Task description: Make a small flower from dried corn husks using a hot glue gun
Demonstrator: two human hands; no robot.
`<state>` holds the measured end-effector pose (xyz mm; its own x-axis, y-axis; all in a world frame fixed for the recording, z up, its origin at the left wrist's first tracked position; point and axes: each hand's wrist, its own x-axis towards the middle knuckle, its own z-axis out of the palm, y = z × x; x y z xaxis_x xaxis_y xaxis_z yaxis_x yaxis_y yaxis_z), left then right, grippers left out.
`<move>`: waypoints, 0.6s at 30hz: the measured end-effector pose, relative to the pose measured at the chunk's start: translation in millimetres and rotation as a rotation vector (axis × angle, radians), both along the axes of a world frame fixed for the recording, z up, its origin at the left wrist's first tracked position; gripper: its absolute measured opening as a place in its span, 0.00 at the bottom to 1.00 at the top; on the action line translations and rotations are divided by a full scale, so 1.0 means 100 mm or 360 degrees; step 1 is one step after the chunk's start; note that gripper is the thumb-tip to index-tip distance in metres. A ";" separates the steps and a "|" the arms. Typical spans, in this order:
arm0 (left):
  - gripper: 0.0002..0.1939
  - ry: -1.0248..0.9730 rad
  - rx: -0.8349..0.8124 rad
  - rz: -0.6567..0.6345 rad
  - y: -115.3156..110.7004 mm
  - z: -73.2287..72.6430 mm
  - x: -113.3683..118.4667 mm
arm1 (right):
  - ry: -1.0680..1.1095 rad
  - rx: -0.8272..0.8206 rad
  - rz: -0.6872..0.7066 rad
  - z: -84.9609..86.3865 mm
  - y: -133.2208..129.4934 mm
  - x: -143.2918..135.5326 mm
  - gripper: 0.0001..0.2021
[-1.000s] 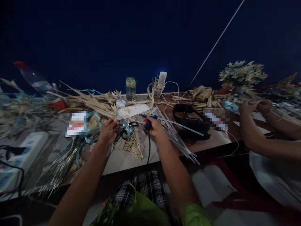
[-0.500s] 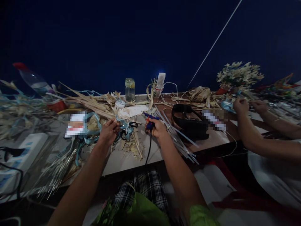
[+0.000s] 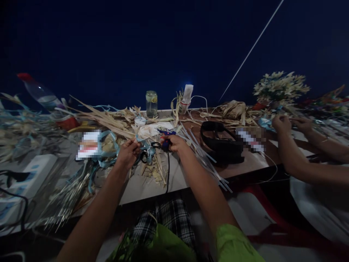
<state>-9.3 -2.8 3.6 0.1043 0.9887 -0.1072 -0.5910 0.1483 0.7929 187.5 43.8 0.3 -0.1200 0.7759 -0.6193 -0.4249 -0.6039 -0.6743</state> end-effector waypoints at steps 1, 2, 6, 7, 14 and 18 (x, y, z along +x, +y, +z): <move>0.13 0.0001 -0.0007 0.0000 0.00 0.01 0.00 | -0.0010 -0.0024 0.0036 0.00 0.01 0.02 0.05; 0.13 0.0004 -0.0009 0.0000 -0.01 0.01 0.01 | -0.0028 -0.0048 0.0078 0.01 0.01 0.05 0.07; 0.13 0.0011 0.0000 -0.0004 -0.02 0.02 0.01 | -0.0211 -0.0128 0.0252 0.05 0.02 0.15 0.16; 0.13 0.0013 -0.0002 -0.0004 -0.02 0.01 0.01 | -0.0274 -0.0137 0.0274 0.07 0.01 0.16 0.18; 0.13 -0.0002 0.0014 -0.0014 -0.01 -0.01 -0.01 | -0.0608 0.0167 0.0221 0.17 -0.05 0.05 0.12; 0.13 0.0004 0.0034 -0.0023 -0.01 -0.02 -0.01 | -0.1258 0.0419 0.0372 0.15 -0.15 0.02 0.09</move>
<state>-10.6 -3.4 1.9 0.1186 0.9892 -0.0862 -0.5867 0.1398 0.7977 189.3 28.5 15.7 0.0955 0.9150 -0.3919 0.3436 -0.3998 -0.8498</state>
